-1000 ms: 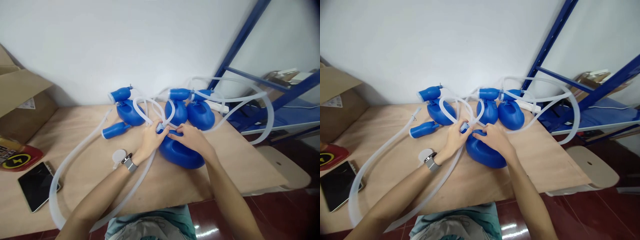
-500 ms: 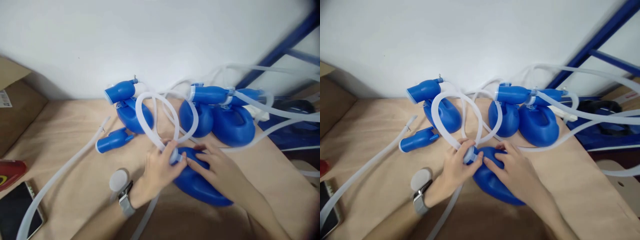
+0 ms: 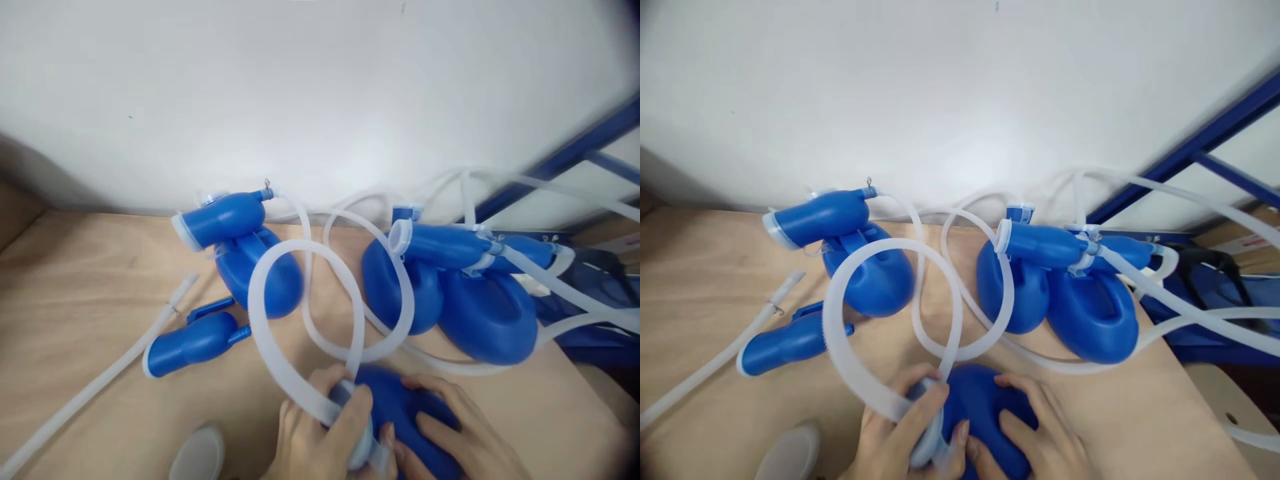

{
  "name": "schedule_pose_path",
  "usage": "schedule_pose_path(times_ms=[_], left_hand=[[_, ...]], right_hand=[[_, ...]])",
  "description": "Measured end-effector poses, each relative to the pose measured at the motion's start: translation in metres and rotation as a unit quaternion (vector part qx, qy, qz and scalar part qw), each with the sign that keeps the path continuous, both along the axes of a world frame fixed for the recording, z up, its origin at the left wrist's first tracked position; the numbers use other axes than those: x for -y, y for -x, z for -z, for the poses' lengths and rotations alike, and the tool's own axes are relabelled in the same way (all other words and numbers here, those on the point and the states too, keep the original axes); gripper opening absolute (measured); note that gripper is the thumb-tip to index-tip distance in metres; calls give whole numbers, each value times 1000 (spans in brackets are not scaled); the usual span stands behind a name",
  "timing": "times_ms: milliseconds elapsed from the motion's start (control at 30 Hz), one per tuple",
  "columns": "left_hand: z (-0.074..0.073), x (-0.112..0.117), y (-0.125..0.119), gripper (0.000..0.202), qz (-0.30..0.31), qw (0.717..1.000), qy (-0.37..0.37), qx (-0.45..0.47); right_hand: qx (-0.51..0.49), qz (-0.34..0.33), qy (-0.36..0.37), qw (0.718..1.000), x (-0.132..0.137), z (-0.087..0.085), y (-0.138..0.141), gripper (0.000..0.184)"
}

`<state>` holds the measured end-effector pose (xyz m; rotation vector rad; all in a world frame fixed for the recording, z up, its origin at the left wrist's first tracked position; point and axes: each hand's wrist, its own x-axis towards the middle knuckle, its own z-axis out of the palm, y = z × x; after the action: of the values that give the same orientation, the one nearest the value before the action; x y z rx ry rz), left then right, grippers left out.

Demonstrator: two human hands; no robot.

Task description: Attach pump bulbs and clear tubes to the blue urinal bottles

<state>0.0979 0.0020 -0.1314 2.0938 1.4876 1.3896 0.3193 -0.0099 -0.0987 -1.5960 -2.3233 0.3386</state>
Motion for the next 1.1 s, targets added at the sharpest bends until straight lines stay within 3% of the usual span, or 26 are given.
schedule_pose_path(times_ms=[100, 200, 333, 400, 467, 567, 667, 733, 800, 867, 1000, 1033, 1100], left_hand=[[-5, -9, 0, 29, 11, 1000, 8, 3], [-14, -15, 4, 32, 36, 996, 79, -35], [-36, -10, 21, 70, 103, 978, 174, -46], [-50, -4, 41, 82, 138, 975, 157, -78], [-64, 0, 73, 81, 133, 971, 152, -126], [-74, -4, 138, 61, -4, 975, 179, -135], [-61, -19, 202, 68, -190, 956, 177, -134], [-43, -30, 231, 84, -229, 925, 271, -135], [-24, -36, 247, 83, -219, 915, 314, -129], [-9, -35, 252, 68, -200, 914, 330, -126], [5, -21, 251, 48, -200, 917, 316, -137], [6, -19, 250, 48, -205, 918, 308, -142], [7, -16, 249, 49, -213, 919, 292, -156]], right_hand=[[-24, 50, -34, 998, -7, -11, 13, 37], [-47, 69, -12, 996, -11, -17, 23, 43], [-50, 72, 3, 996, -17, -22, 27, 41], [-39, 84, 0, 996, -20, -24, 24, 42], [-19, 105, 11, 994, -22, -24, 17, 44], [-9, 136, -41, 990, -17, -27, 12, 43], [-46, 121, -192, 973, 0, -36, 30, 38], [-78, 58, -227, 969, 12, -42, 62, 31], [-68, -86, -170, 979, 16, -44, 108, 28], [-48, -176, -105, 978, 4, -40, 157, 37], [11, -197, -17, 980, -52, -15, 236, 78], [15, -196, 4, 980, -66, -8, 249, 83], [2, -180, 34, 983, -84, 3, 264, 74]])
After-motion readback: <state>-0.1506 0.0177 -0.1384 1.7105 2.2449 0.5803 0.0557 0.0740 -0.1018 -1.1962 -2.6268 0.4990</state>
